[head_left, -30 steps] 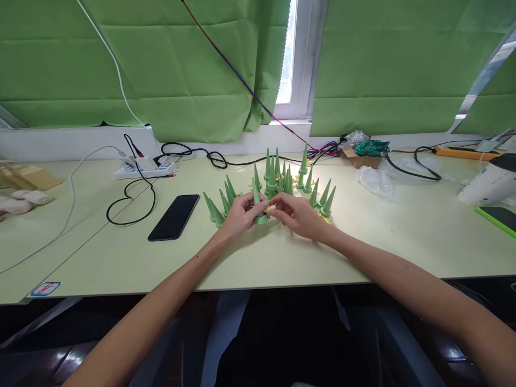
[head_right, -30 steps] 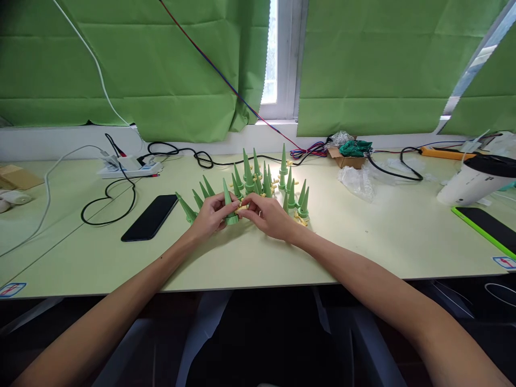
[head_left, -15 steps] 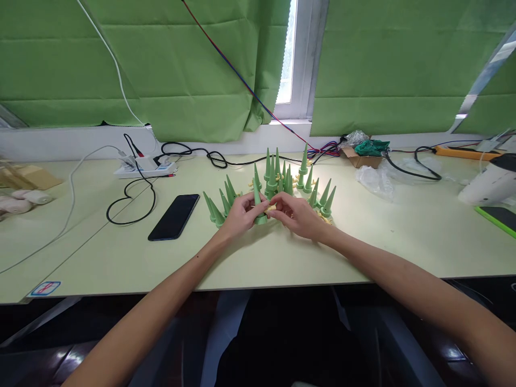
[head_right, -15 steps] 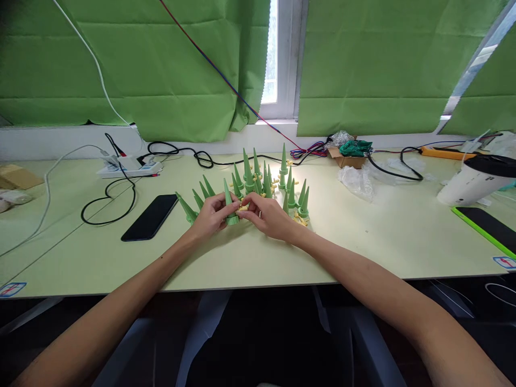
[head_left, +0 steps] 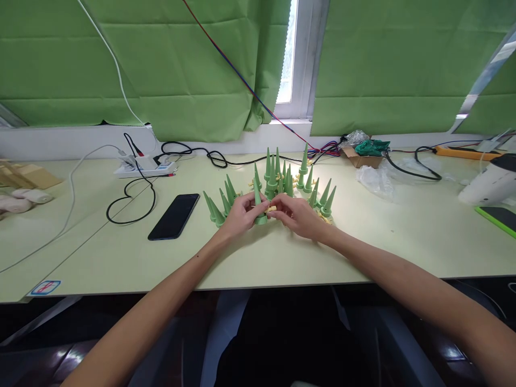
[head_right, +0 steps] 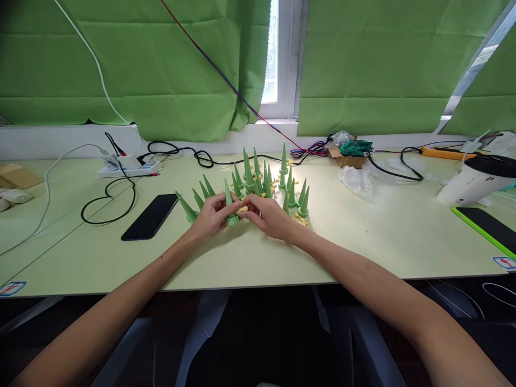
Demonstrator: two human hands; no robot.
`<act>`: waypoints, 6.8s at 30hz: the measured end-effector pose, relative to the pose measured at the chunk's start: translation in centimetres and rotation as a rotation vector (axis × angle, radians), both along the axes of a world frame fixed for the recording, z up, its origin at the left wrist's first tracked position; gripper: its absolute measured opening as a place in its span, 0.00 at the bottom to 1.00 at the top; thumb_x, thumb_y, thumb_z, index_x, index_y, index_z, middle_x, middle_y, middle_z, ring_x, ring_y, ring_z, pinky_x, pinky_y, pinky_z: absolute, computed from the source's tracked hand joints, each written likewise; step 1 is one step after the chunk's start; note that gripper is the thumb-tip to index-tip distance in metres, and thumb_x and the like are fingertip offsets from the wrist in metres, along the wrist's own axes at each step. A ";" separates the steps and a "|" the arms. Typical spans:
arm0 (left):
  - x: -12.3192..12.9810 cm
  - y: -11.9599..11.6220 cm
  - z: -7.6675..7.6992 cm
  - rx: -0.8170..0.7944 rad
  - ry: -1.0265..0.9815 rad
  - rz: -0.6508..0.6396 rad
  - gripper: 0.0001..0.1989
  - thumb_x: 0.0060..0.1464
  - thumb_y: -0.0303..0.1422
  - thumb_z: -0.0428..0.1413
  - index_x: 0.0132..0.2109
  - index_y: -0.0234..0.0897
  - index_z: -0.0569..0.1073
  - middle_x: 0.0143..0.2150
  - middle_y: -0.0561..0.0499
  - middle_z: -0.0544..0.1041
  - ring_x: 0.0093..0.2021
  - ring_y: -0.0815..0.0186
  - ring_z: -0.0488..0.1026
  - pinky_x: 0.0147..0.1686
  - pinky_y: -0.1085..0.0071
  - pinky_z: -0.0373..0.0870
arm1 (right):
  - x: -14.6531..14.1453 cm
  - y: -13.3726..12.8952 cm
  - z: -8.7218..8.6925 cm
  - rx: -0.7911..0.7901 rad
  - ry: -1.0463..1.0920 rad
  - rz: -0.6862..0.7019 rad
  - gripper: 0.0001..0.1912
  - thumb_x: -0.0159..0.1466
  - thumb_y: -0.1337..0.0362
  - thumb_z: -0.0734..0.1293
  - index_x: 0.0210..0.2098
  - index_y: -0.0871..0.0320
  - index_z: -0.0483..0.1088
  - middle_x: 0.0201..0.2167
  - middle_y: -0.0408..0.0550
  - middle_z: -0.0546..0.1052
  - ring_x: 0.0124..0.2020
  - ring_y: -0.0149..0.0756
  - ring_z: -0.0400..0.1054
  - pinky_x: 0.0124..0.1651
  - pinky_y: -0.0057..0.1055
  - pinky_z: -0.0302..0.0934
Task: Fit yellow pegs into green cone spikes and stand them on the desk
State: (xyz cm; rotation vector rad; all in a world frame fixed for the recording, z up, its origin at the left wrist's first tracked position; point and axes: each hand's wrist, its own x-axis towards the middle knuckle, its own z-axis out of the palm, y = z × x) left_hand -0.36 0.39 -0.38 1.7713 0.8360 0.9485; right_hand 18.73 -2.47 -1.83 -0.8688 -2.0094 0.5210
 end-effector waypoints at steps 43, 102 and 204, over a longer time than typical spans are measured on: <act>-0.2 0.1 0.0 0.041 0.087 -0.110 0.14 0.58 0.43 0.57 0.36 0.34 0.73 0.28 0.52 0.75 0.20 0.75 0.63 0.19 0.77 0.56 | 0.1 0.3 -0.2 0.058 -0.174 -0.007 0.23 0.74 0.55 0.54 0.27 0.58 0.67 0.18 0.39 0.64 0.20 0.28 0.54 0.29 0.28 0.49; 0.1 -0.2 0.4 -0.081 -0.034 -0.023 0.16 0.55 0.44 0.60 0.31 0.35 0.70 0.21 0.57 0.63 0.16 0.79 0.48 0.14 0.77 0.46 | 0.1 -0.3 -0.2 -0.053 -0.070 0.024 0.08 0.70 0.63 0.60 0.48 0.57 0.60 0.19 0.34 0.65 0.20 0.29 0.56 0.29 0.27 0.52; -0.2 0.0 -0.3 0.278 0.190 0.008 0.13 0.61 0.41 0.54 0.34 0.34 0.71 0.24 0.54 0.70 0.21 0.74 0.54 0.22 0.73 0.52 | 0.1 0.0 -0.5 0.067 -0.113 -0.029 0.08 0.69 0.65 0.60 0.32 0.58 0.64 0.21 0.39 0.66 0.21 0.27 0.54 0.29 0.27 0.50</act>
